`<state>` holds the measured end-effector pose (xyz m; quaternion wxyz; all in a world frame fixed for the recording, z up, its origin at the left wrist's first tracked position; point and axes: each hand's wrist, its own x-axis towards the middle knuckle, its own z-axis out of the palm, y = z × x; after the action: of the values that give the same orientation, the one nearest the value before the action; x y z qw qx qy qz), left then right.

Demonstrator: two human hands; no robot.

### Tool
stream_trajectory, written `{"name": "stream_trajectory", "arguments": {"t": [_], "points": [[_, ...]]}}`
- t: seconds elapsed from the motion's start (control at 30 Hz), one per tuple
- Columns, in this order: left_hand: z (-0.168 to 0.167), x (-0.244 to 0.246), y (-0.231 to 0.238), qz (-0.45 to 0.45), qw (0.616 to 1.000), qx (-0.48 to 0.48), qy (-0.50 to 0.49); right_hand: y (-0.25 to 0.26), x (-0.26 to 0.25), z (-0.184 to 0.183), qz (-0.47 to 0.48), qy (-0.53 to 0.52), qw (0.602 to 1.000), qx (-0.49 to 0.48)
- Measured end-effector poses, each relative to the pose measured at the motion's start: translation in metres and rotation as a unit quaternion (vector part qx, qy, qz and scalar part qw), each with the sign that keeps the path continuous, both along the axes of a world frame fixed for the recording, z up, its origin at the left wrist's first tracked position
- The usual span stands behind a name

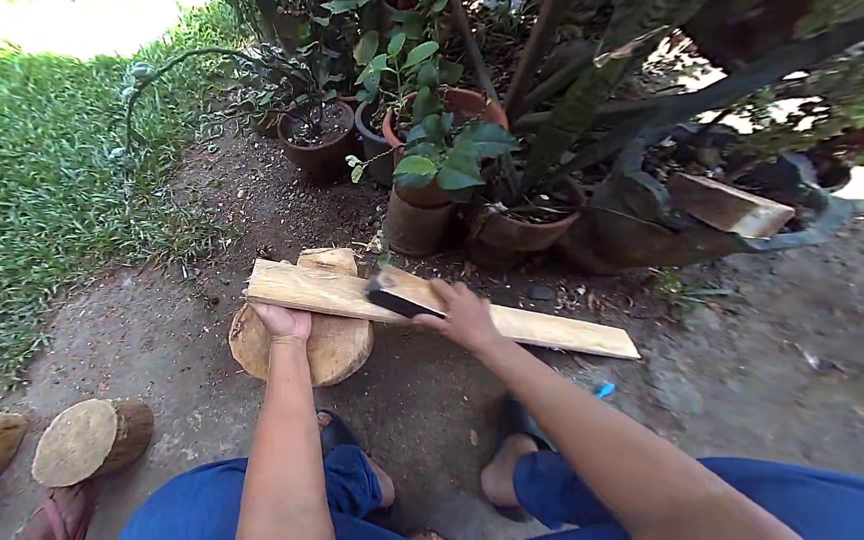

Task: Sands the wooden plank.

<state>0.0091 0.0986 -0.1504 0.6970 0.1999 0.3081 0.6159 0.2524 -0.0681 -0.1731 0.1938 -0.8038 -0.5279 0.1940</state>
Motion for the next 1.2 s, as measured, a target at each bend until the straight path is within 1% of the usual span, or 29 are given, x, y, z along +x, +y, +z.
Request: {"name": "stream_trajectory", "arguments": {"t": [0.07, 0.13, 0.17, 0.23, 0.3, 0.37, 0.5, 0.6, 0.63, 0.7, 0.77, 0.83, 0.9, 0.97, 1.03, 1.1, 1.17, 1.2], "points": [[0.002, 0.002, -0.001, -0.005, 1.0, 0.0, 0.008, -0.047, 0.049, -0.03, -0.055, 0.007, 0.998, -0.004], [0.003, 0.002, -0.001, -0.001, 1.0, -0.005, 0.005, -0.081, 0.082, -0.05, -0.096, 0.028, 0.995, -0.016], [0.002, 0.003, -0.001, 0.003, 1.0, -0.01, 0.003, -0.09, 0.089, -0.055, -0.11, 0.035, 0.993, -0.019], [0.001, 0.003, -0.001, 0.007, 1.0, -0.011, 0.0, -0.091, 0.087, -0.052, -0.126, 0.043, 0.991, -0.01], [0.001, 0.004, 0.001, 0.012, 1.0, -0.008, 0.005, -0.074, 0.068, -0.04, -0.121, 0.055, 0.991, 0.014], [0.001, 0.006, 0.002, 0.018, 1.0, -0.006, 0.005, -0.044, 0.035, -0.019, -0.092, 0.058, 0.993, 0.037], [-0.001, 0.006, 0.002, 0.028, 1.0, 0.01, 0.01, 0.039, -0.052, 0.034, -0.014, 0.078, 0.996, 0.035], [-0.007, 0.004, 0.005, 0.021, 0.999, 0.037, 0.01, 0.092, -0.108, 0.065, 0.048, 0.108, 0.992, 0.053], [-0.007, 0.003, 0.005, 0.017, 0.999, 0.044, 0.007, 0.102, -0.118, 0.071, 0.061, 0.116, 0.99, 0.059], [-0.01, 0.002, 0.007, 0.014, 0.999, 0.046, -0.005, 0.108, -0.123, 0.077, 0.081, 0.12, 0.988, 0.05], [-0.011, 0.001, 0.008, 0.011, 0.999, 0.034, -0.006, 0.098, -0.108, 0.071, 0.087, 0.111, 0.989, 0.035], [-0.01, 0.002, 0.005, 0.014, 1.0, 0.019, 0.001, 0.074, -0.076, 0.05, 0.062, 0.103, 0.992, 0.03], [-0.009, 0.004, 0.003, 0.021, 1.0, 0.015, 0.011, 0.038, -0.029, 0.019, 0.009, 0.078, 0.997, 0.016], [-0.01, 0.003, 0.004, 0.022, 0.999, 0.019, 0.016, -0.011, 0.024, -0.018, -0.066, 0.052, 0.996, -0.003], [-0.011, 0.003, 0.005, 0.029, 0.999, 0.029, 0.024, -0.063, 0.075, -0.05, -0.157, 0.06, 0.985, -0.039], [-0.011, 0.004, 0.005, 0.039, 0.998, 0.03, 0.026, -0.108, 0.11, -0.067, -0.256, 0.088, 0.959, -0.08], [-0.01, 0.003, 0.004, 0.047, 0.998, 0.032, 0.026, -0.13, 0.125, -0.069, -0.321, 0.115, 0.934, -0.108], [-0.009, 0.004, 0.004, 0.049, 0.998, 0.036, 0.022, -0.132, 0.126, -0.065, -0.334, 0.123, 0.928, -0.109]]}}
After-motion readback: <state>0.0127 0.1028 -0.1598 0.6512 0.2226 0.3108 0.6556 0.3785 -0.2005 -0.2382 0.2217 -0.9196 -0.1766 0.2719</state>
